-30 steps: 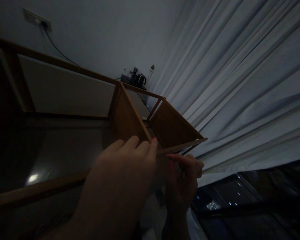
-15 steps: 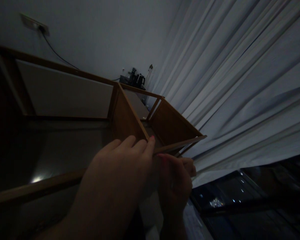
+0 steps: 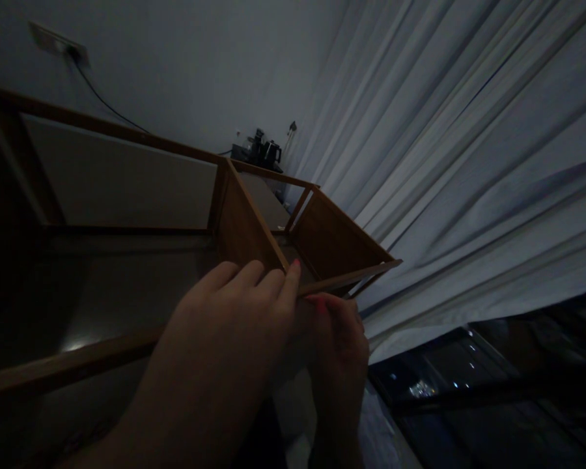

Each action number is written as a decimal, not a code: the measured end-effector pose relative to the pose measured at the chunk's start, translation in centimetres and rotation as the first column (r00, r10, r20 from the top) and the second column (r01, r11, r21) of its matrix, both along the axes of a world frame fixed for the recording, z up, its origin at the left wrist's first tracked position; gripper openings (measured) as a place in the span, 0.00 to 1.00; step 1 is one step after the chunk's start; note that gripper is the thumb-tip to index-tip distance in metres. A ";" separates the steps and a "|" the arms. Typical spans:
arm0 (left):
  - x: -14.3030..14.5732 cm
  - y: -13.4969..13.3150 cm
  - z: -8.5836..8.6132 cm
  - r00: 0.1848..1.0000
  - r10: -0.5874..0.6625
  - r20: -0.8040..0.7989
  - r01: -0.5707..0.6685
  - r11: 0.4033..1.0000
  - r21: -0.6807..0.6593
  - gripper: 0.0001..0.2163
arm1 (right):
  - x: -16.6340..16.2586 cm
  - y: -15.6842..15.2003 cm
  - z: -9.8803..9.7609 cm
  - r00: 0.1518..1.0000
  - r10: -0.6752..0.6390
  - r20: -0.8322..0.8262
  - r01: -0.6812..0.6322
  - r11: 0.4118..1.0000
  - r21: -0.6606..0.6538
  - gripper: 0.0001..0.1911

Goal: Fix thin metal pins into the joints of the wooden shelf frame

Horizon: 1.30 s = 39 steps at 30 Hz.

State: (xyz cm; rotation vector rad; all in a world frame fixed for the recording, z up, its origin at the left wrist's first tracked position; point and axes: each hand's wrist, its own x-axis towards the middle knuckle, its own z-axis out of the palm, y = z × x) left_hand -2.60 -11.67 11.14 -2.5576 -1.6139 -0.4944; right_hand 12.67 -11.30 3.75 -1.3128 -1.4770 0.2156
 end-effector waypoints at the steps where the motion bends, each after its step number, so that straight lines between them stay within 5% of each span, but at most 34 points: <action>1: 0.0 0.0 -0.1 1.000 -0.001 0.003 0.001 1.000 0.001 0.28 | -0.1 0.0 0.0 1.000 -0.006 0.001 0.006 1.000 0.006 0.15; 8: -0.3 -0.1 -0.8 1.000 -0.025 -0.002 0.025 0.998 0.057 0.28 | 0.0 0.1 -0.1 0.990 -0.055 0.131 0.044 0.995 0.089 0.15; 18: -0.4 0.2 0.1 0.999 -0.034 -0.021 0.033 0.998 -0.053 0.26 | 0.2 0.0 -0.2 0.999 0.031 -0.023 -0.031 1.000 -0.003 0.15; 23: -0.5 0.1 0.0 0.999 -0.046 -0.025 0.044 0.998 -0.046 0.24 | -0.9 0.7 -1.4 0.998 0.049 -0.039 -0.045 0.994 0.096 0.14; 31: -0.6 0.2 -0.3 0.999 -0.028 -0.024 0.027 0.998 -0.052 0.21 | -1.3 2.5 -3.0 0.933 -0.144 0.330 0.013 0.929 0.369 0.16; 39: -0.3 0.1 0.1 1.000 0.004 -0.006 -0.004 0.999 -0.043 0.18 | -1.7 1.2 -0.2 0.842 -0.254 0.477 0.072 0.928 0.366 0.18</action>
